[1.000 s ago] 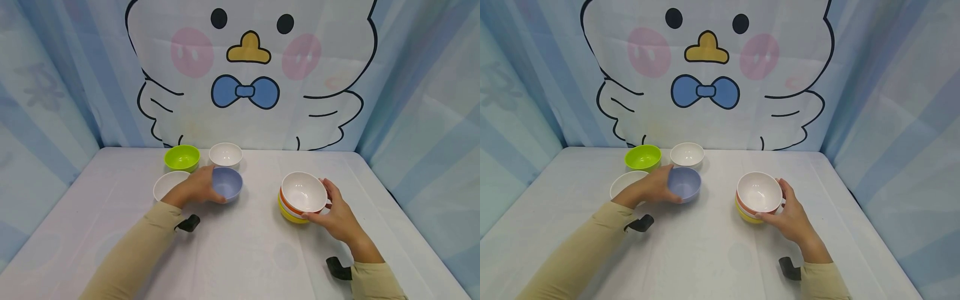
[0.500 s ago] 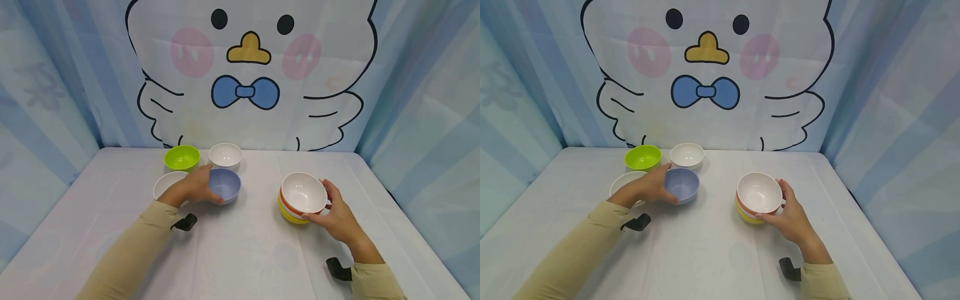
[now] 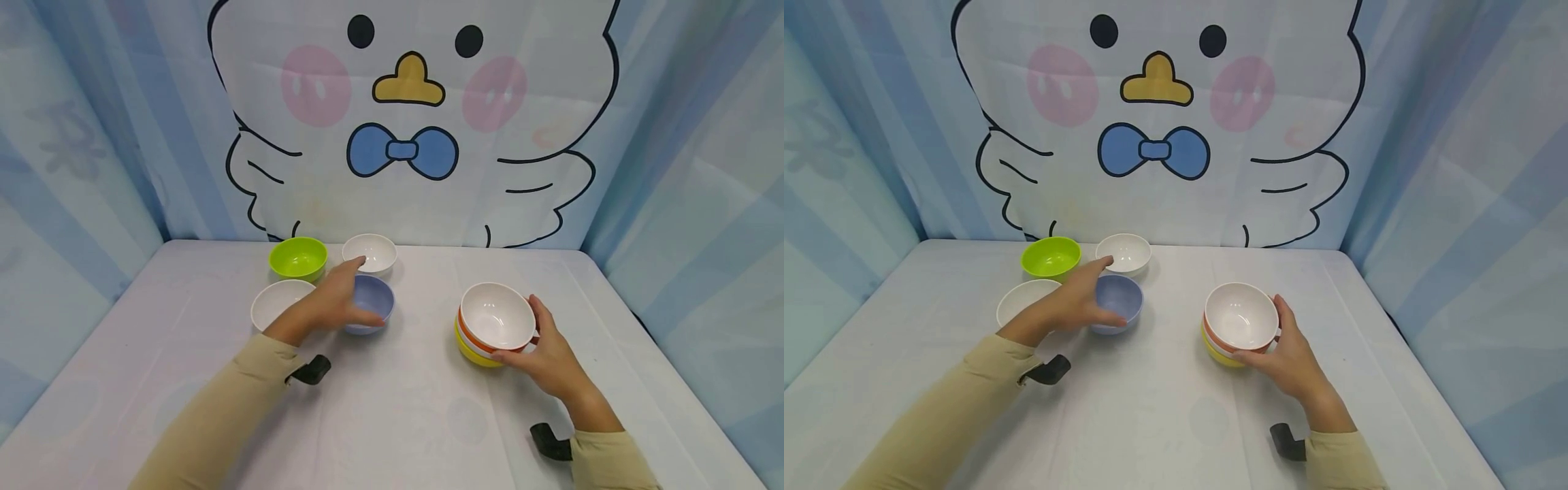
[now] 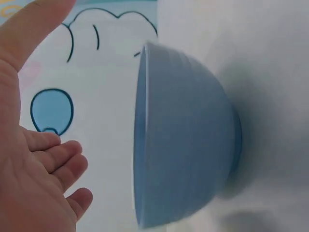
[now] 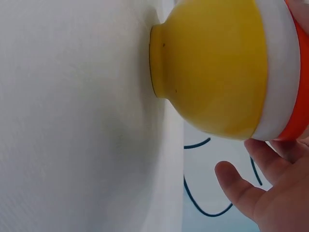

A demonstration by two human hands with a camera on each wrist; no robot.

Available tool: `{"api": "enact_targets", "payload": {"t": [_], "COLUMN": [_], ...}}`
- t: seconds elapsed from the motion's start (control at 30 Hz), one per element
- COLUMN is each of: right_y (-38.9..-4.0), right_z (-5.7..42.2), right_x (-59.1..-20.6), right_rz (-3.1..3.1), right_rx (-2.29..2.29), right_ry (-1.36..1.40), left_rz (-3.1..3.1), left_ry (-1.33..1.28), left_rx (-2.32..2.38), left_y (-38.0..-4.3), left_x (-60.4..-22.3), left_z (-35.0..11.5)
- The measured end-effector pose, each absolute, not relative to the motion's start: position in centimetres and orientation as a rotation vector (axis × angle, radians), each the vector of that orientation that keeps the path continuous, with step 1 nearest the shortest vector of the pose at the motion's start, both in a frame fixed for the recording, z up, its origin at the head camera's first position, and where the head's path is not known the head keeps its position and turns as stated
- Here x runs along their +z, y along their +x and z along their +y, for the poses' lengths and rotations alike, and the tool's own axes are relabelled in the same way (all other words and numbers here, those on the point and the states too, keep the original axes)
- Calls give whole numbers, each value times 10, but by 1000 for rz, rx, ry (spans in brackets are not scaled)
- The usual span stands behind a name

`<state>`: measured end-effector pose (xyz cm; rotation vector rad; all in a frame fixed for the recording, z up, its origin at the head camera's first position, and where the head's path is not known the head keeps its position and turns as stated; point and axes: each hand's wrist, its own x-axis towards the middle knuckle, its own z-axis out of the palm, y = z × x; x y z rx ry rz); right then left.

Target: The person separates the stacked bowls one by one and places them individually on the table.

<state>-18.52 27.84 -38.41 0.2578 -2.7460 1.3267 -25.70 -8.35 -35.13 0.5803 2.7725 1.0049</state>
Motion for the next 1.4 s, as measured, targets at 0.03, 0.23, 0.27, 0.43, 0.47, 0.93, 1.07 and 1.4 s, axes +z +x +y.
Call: {"api": "enact_targets", "payload": {"t": [0.03,0.23,0.27,0.43,0.47,0.93,1.07,1.4], "right_y": [-185,-186,-186,-187,-187,-186,-186,-187], "right_z": [278,278,278,279,279,278,278,277], "right_x": [-384,-386,-386,-389,-389,-391,-391,-393], "right_rz": [-2743,-2753,-2755,-2746,-2742,-2766,-2771,-2788], "right_rx": [1337,1356,1358,1366,1371,1372,1356,1326], "right_ry": [256,222,217,215,216,196,192,199], "left_rz": [2759,2733,2732,2672,2662,2515,2513,2470], "left_ry": [594,711,731,789,801,969,982,969], "left_rx": [1040,1184,1199,1271,1277,1308,1289,1235], "left_y": [-256,-248,-247,-243,-243,-246,-248,-253], "left_x": [-351,-349,-350,-352,-352,-357,-360,-368], "left_z": [-81,-59,-55,-39,-35,18,32,53]}}
